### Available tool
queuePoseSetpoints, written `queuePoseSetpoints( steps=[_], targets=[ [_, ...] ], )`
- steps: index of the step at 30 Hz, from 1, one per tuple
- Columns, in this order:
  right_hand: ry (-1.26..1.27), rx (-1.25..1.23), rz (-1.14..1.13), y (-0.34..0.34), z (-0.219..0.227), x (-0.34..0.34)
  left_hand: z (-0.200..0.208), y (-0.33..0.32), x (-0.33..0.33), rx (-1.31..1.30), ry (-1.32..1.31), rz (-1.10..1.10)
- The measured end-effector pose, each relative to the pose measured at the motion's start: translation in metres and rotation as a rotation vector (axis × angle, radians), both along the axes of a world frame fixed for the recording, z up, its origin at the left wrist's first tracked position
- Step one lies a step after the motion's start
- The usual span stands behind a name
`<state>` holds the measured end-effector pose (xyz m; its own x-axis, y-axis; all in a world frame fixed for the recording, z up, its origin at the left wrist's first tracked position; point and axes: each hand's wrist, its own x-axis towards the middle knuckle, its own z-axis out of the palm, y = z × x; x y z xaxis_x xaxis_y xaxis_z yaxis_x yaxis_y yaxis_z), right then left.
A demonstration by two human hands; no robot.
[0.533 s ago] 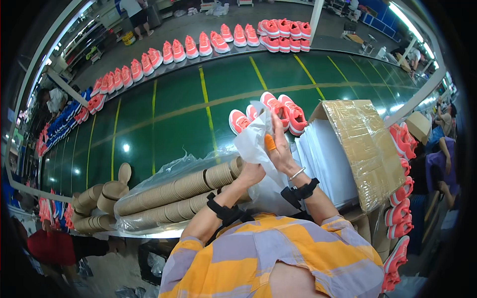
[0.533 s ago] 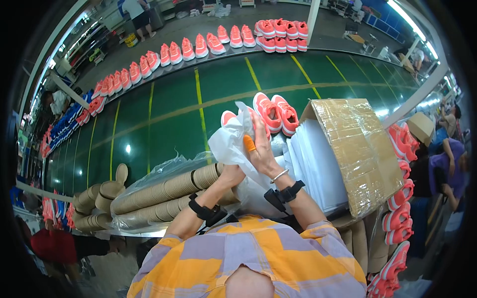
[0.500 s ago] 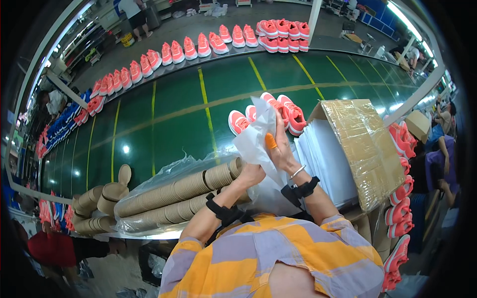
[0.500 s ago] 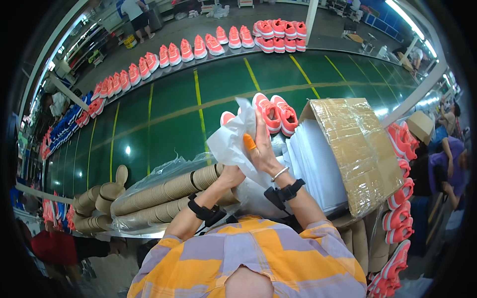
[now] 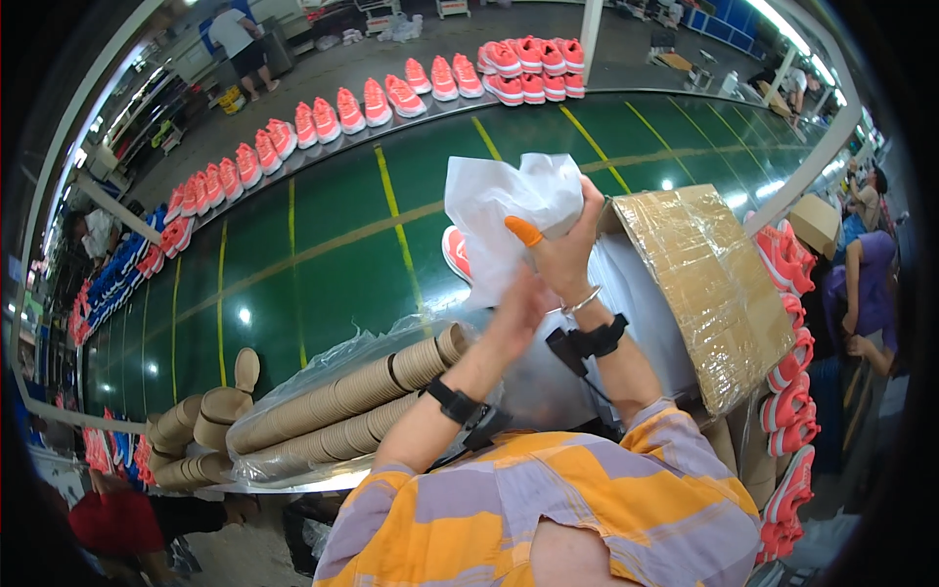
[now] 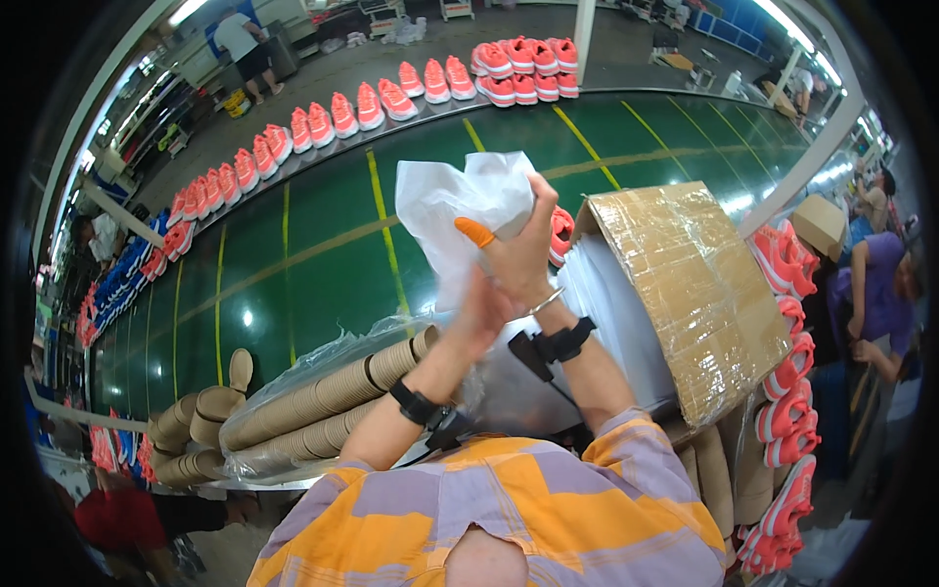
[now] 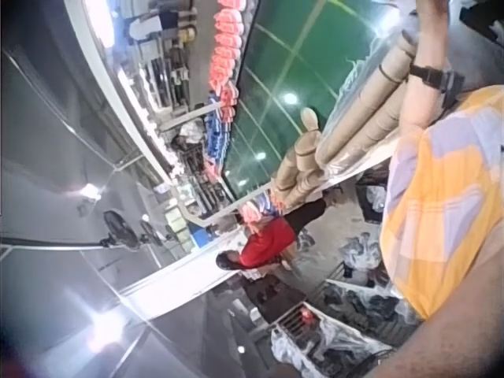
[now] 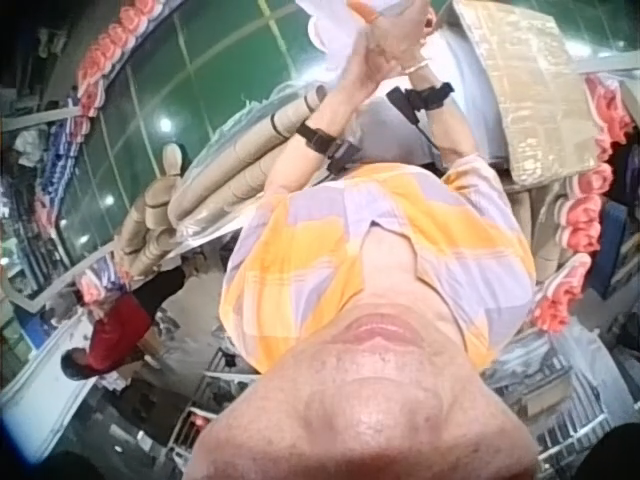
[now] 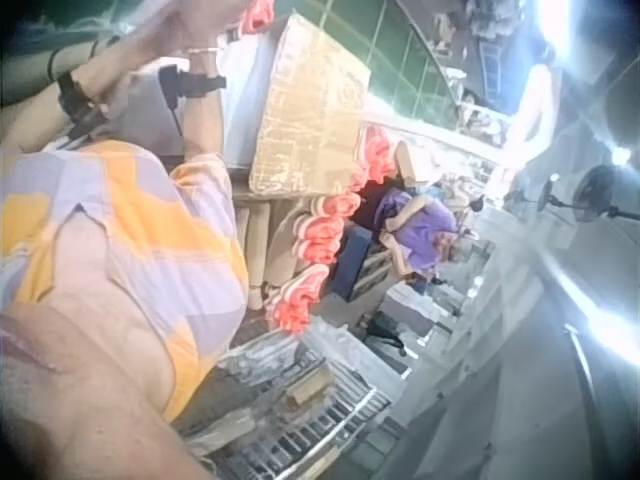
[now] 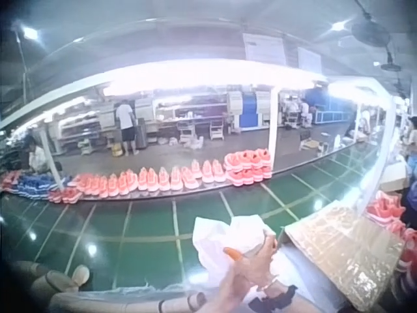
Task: Inspecting finished sneakers, inserting cardboard forms, and wrapping them in tissue paper on a production line.
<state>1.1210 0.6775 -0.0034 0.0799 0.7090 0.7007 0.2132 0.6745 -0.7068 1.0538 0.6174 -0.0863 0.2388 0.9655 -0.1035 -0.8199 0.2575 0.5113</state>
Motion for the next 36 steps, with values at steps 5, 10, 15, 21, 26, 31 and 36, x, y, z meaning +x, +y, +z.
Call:
queuePoseSetpoints(
  steps=[5, 10, 15, 21, 26, 31, 36],
  targets=[
    [0.542, -0.093, 0.023, -0.014, -0.007, 0.005, 0.061, 0.056, -0.037, 0.141, 0.048, 0.192],
    [-0.038, 0.019, -0.01, 0.025, -0.025, 0.029, 0.054, 0.057, -0.021, -0.03, 1.009, 0.244],
    [0.016, -0.678, 0.069, 0.062, -0.06, 0.027, 0.019, 0.044, -0.013, 0.215, 0.816, 0.141],
    [-0.319, -0.457, -0.402, 0.154, -0.174, 0.047, -0.013, 0.081, -0.064, 0.042, 0.643, -0.004],
    [-1.052, -0.931, -0.775, 0.184, -0.22, 0.08, -0.027, 0.085, -0.108, -0.061, 0.732, 0.07],
    [-1.071, -0.929, -0.692, 0.19, -0.225, 0.075, -0.044, 0.091, -0.133, -0.06, 0.815, 0.155],
    [-1.1, -0.833, -0.435, 0.12, -0.225, -0.008, -0.046, 0.1, -0.143, -0.086, 0.625, 0.102]
  ],
)
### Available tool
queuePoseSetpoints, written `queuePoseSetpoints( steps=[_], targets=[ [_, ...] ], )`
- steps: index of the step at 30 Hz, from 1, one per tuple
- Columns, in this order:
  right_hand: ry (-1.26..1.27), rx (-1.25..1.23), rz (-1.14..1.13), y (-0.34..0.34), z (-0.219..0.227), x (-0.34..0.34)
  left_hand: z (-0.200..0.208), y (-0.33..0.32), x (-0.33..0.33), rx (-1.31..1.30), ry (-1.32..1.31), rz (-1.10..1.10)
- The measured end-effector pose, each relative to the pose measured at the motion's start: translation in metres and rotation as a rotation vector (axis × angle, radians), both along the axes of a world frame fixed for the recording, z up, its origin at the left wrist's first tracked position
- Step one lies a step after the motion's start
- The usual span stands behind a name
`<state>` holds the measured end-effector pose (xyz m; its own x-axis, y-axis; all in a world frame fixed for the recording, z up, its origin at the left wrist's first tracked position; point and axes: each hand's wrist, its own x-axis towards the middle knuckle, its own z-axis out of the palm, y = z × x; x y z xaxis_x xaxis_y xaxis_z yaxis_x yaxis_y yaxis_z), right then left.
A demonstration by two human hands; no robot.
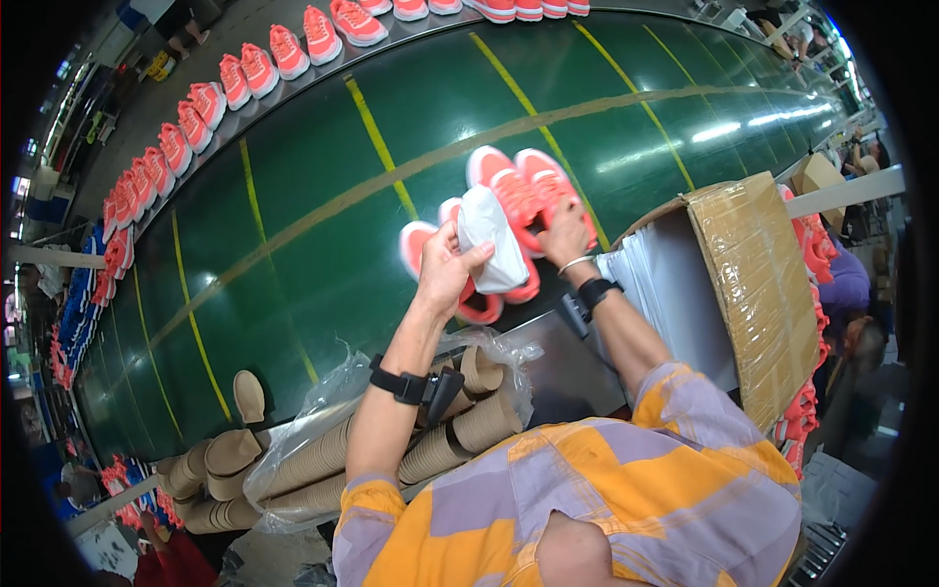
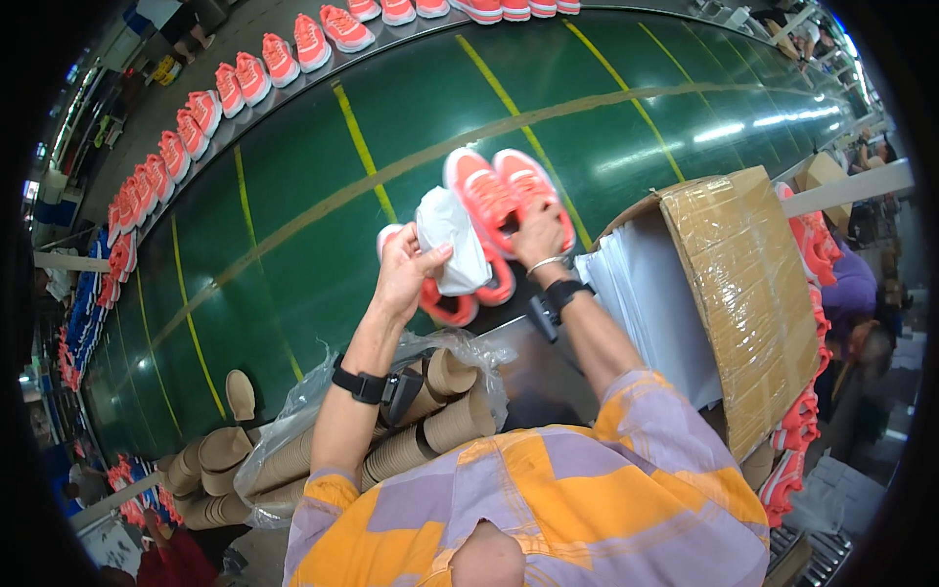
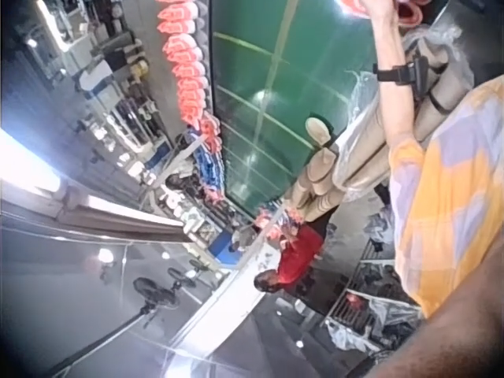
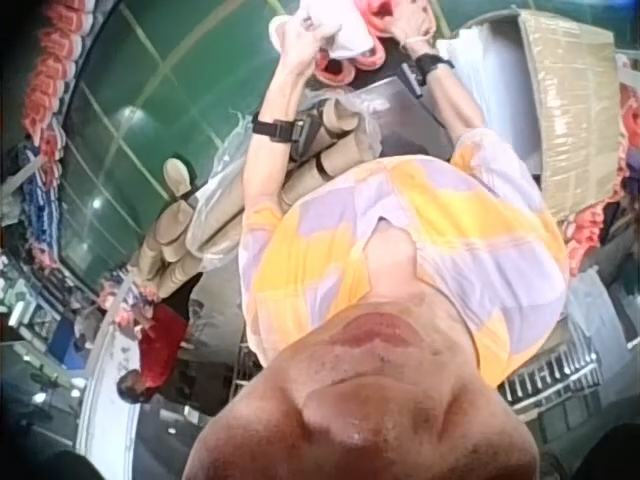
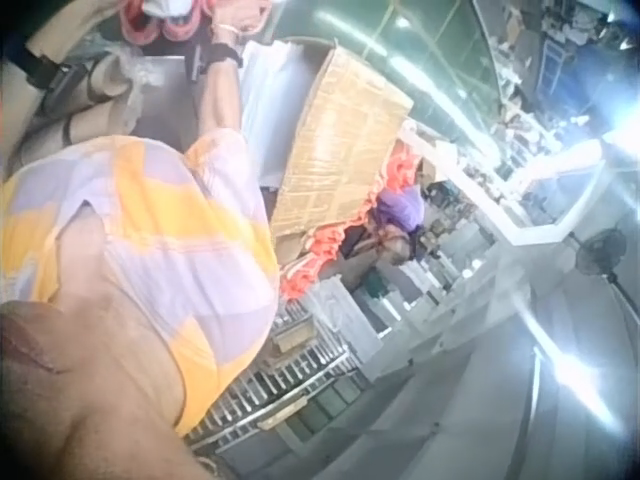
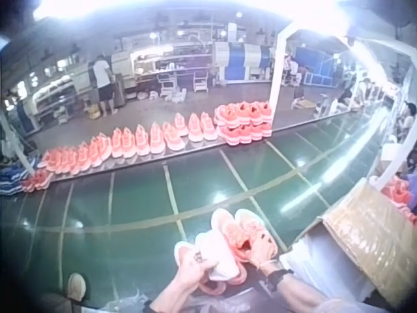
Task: Inspecting finished sneakers, inserting cardboard forms, and wrapping them in tissue paper on a production line.
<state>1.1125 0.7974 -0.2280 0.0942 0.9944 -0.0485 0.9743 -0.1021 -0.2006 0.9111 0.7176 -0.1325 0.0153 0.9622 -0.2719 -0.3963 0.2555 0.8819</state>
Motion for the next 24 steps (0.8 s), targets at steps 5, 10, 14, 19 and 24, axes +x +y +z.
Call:
queuePoseSetpoints(
  steps=[5, 10, 14, 19, 24],
  targets=[
    [0.488, -0.178, 0.546, -0.055, 0.015, -0.042, 0.012, -0.001, -0.013, 0.004, 0.098, 0.103],
    [0.813, -0.052, 0.596, -0.087, 0.107, -0.03, -0.001, -0.012, -0.024, -0.017, -0.127, 0.264],
    [0.793, 0.271, 0.526, -0.079, 0.105, -0.02, 0.015, -0.003, 0.026, 0.048, -0.132, 0.086],
    [0.44, 0.118, 0.514, -0.06, 0.121, 0.051, -0.014, 0.034, 0.018, -0.161, 0.2, -0.087],
    [0.18, -0.224, 0.582, -0.047, 0.13, 0.068, -0.065, 0.047, 0.07, 0.388, 1.567, -0.243]
  ],
)
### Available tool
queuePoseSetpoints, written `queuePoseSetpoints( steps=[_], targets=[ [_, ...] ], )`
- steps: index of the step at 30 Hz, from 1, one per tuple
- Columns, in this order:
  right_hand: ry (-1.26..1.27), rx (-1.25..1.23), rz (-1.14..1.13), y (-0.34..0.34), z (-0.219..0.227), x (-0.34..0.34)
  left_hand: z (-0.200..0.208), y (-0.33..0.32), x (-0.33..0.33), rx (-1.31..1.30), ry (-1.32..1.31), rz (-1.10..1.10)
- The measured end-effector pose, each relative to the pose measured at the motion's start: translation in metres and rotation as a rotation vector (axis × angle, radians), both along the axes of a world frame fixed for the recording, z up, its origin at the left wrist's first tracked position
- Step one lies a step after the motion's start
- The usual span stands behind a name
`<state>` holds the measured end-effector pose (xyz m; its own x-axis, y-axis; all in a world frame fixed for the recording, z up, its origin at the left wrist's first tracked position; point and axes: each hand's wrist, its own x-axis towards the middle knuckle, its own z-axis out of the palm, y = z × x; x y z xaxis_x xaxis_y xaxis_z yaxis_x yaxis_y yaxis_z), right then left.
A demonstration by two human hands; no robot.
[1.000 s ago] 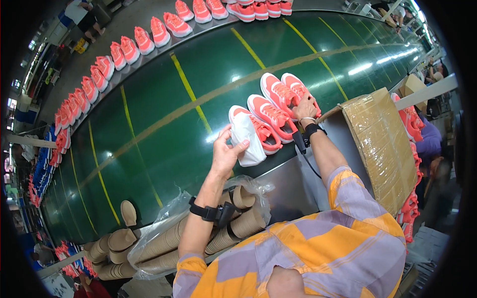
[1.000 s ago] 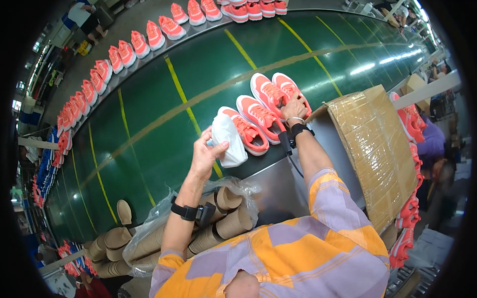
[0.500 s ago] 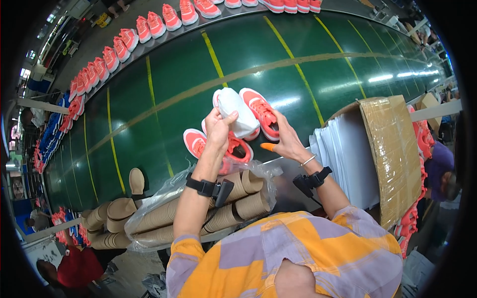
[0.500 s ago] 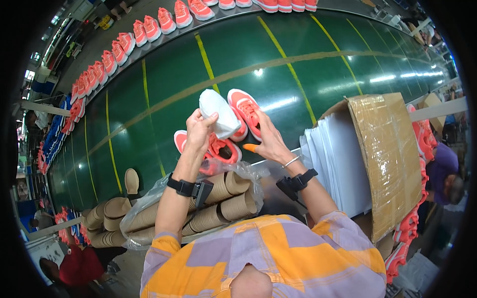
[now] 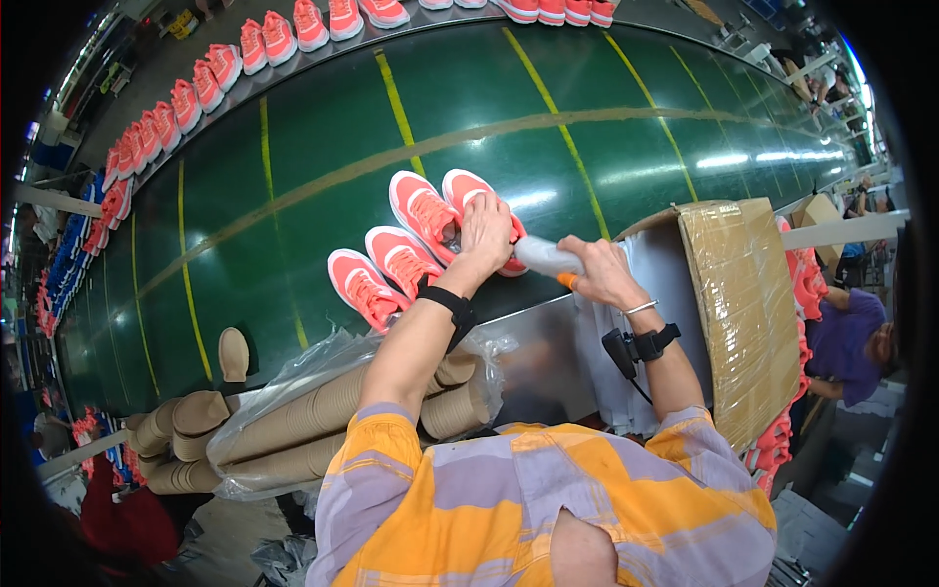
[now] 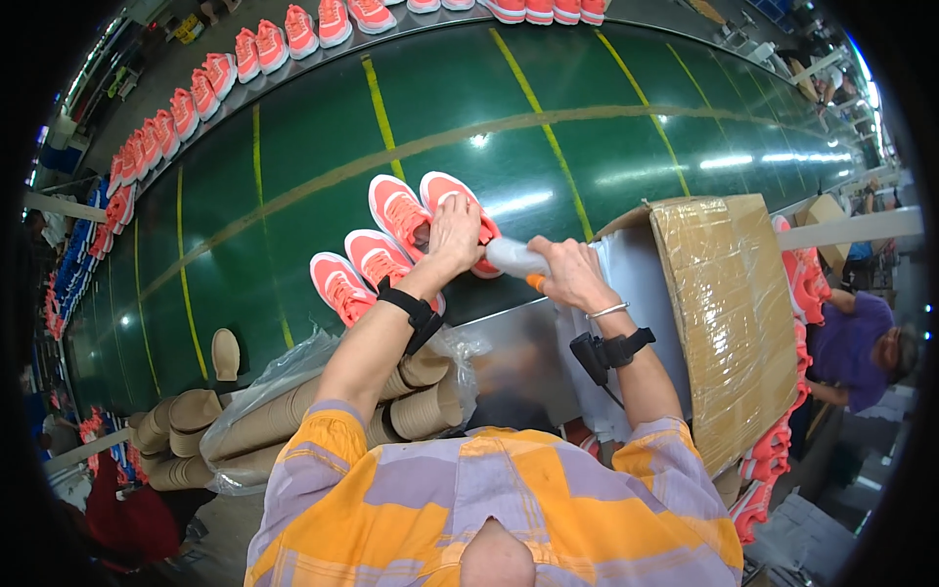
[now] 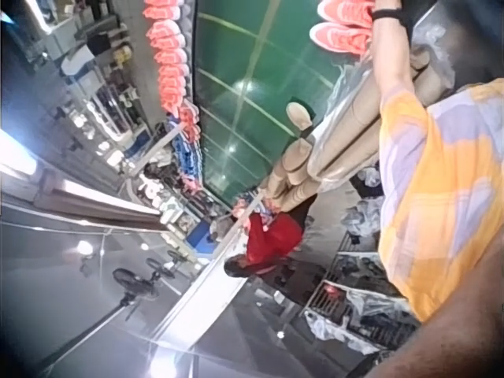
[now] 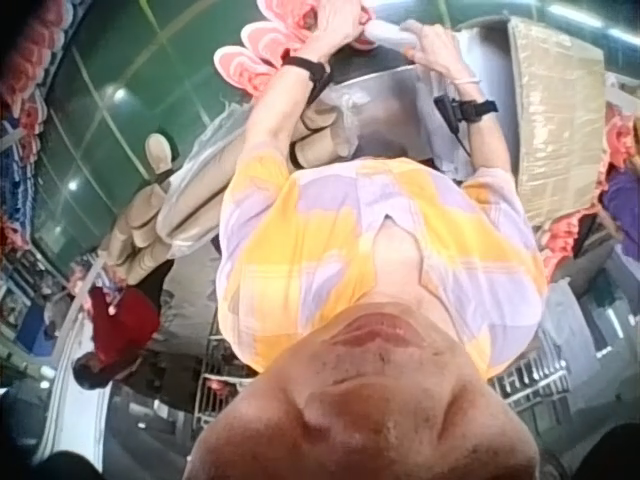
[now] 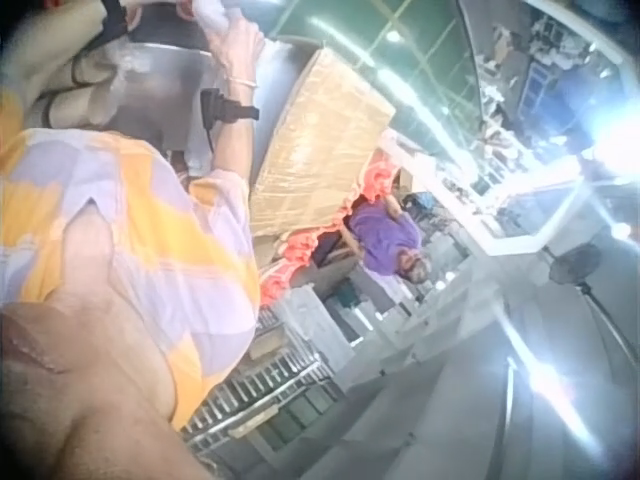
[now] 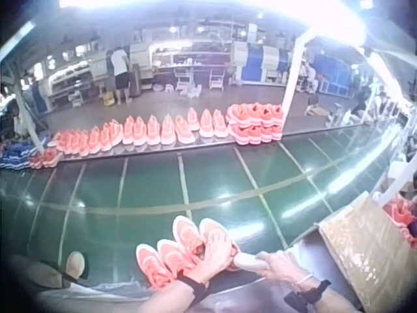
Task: Inspecting finished sneakers, inserting cardboard forms, and wrapping them in tissue paper on a production line.
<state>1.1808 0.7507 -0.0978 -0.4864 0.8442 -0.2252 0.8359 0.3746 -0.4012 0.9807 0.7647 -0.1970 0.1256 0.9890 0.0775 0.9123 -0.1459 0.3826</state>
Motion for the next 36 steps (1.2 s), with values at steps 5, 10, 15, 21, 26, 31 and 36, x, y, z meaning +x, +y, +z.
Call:
queuePoseSetpoints(
  steps=[5, 10, 15, 21, 26, 31, 36],
  targets=[
    [-0.077, -0.092, 0.08, 0.025, 0.001, 0.003, -0.013, 0.01, -0.002, 0.052, -0.068, -0.182],
    [-0.181, 0.043, 0.205, 0.038, -0.024, -0.03, -0.012, 0.017, -0.008, 0.079, 0.031, -0.249],
    [-0.163, 0.088, 0.089, 0.057, -0.08, -0.053, 0.001, 0.026, -0.004, 0.013, 0.014, -0.294],
    [0.056, 0.079, 0.035, 0.043, -0.092, -0.038, -0.005, 0.016, -0.003, -0.055, -0.153, -0.161],
    [-0.089, 0.117, 0.009, 0.065, -0.101, -0.066, -0.007, 0.03, 0.005, 0.037, -0.177, -0.058],
    [-0.032, -0.191, 0.107, 0.078, -0.095, -0.029, -0.005, 0.035, -0.007, 0.133, 0.027, -0.184],
    [0.165, -0.242, 0.262, 0.105, -0.087, -0.017, -0.002, 0.039, 0.002, 0.036, 0.025, -0.213]
  ],
)
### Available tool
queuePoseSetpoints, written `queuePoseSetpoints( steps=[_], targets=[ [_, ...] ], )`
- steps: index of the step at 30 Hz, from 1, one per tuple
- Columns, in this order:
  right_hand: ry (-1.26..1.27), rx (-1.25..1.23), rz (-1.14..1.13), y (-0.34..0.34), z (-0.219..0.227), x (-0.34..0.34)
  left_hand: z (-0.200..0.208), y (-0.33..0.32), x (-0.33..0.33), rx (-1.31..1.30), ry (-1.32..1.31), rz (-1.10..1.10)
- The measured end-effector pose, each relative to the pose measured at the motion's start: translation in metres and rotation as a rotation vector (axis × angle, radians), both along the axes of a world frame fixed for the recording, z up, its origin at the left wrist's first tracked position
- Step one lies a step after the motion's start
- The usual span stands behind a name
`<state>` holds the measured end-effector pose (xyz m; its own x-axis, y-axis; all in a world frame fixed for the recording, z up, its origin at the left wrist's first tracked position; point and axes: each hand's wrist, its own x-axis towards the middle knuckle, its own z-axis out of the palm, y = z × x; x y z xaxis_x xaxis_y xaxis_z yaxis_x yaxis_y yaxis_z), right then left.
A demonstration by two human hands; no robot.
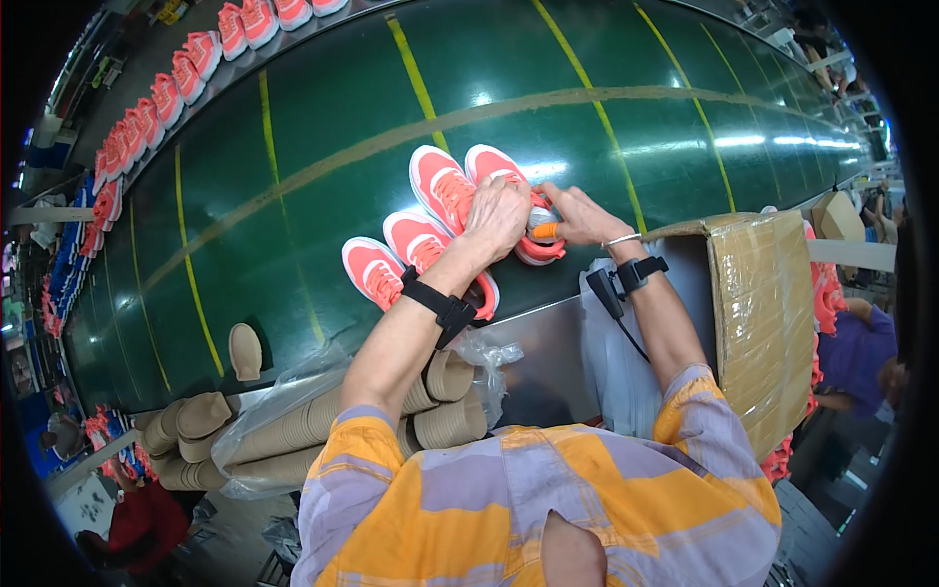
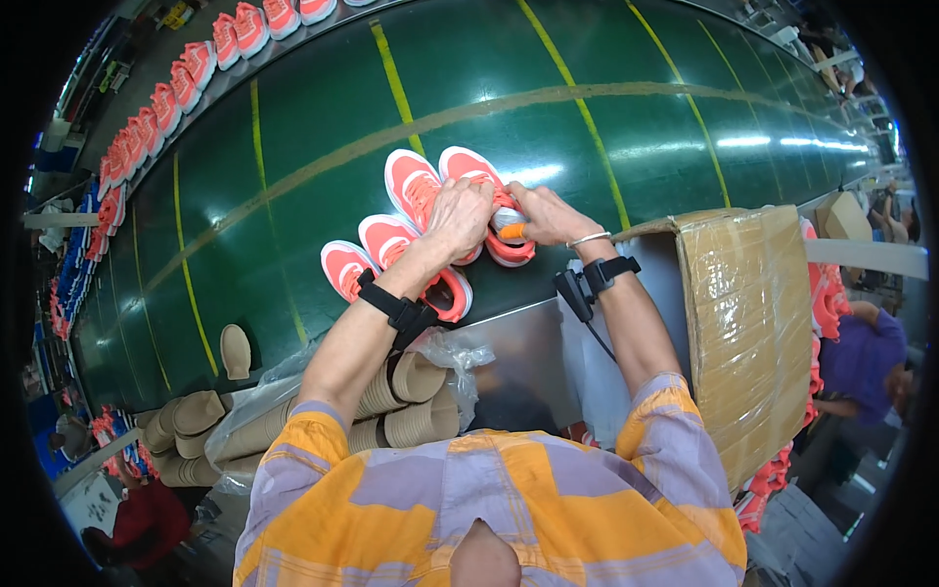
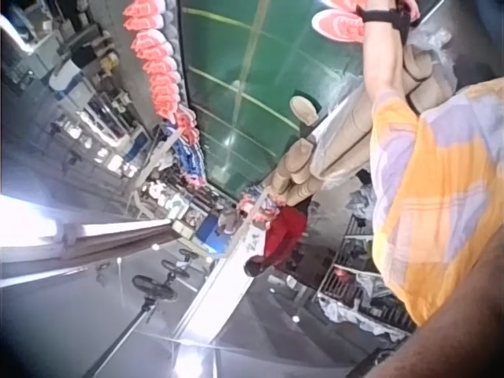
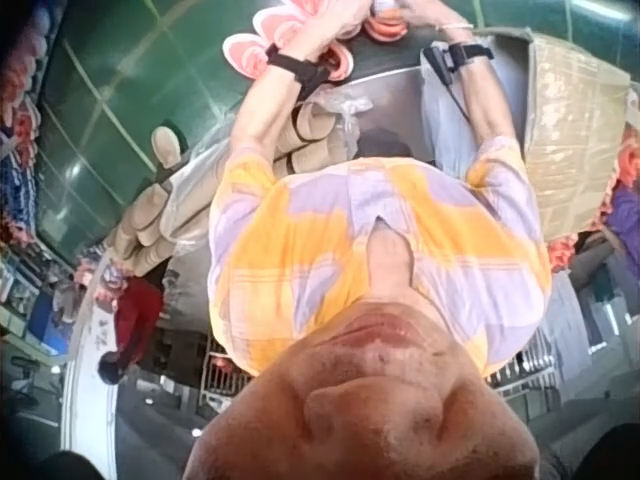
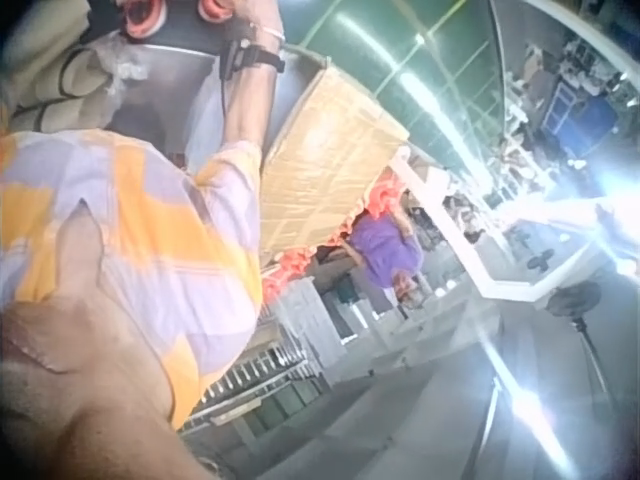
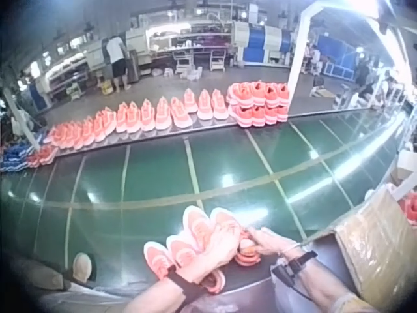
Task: Inspecting finished sneakers, inserting cardboard forms, and wrapping them in tissue paper on a production line.
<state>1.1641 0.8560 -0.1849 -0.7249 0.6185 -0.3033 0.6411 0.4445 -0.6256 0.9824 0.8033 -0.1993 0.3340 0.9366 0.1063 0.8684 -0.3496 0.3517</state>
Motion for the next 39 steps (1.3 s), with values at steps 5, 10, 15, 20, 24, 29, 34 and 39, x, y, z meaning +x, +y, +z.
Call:
queuePoseSetpoints(
  steps=[5, 10, 15, 20, 24, 29, 34, 39],
  targets=[
    [0.01, 0.295, -0.11, 0.013, -0.063, -0.002, 0.007, 0.01, 0.018, -0.114, 0.041, -0.098],
    [-0.059, 0.438, -0.141, 0.017, -0.076, -0.004, -0.013, 0.004, 0.031, 0.065, -0.036, 0.044],
    [-0.098, 0.522, -0.147, 0.012, -0.042, 0.002, 0.047, -0.04, 0.012, -0.253, -0.003, -0.045],
    [0.328, 0.439, -0.286, -0.064, 0.018, -0.003, 0.098, -0.144, -0.072, -0.327, -0.637, 0.161],
    [0.444, -0.274, 0.011, -0.177, 0.044, -0.042, 0.098, -0.231, -0.074, -0.379, -0.18, -0.027],
    [0.639, -0.588, -0.338, -0.258, 0.001, -0.062, 0.054, -0.247, -0.059, -0.164, -0.244, 0.047],
    [0.564, -0.506, -0.251, -0.276, 0.009, -0.062, 0.061, -0.266, -0.055, -0.079, -0.236, 0.058],
    [0.416, -0.162, -0.237, -0.283, 0.02, -0.055, 0.059, -0.279, -0.051, -0.022, -0.181, 0.08]
  ],
)
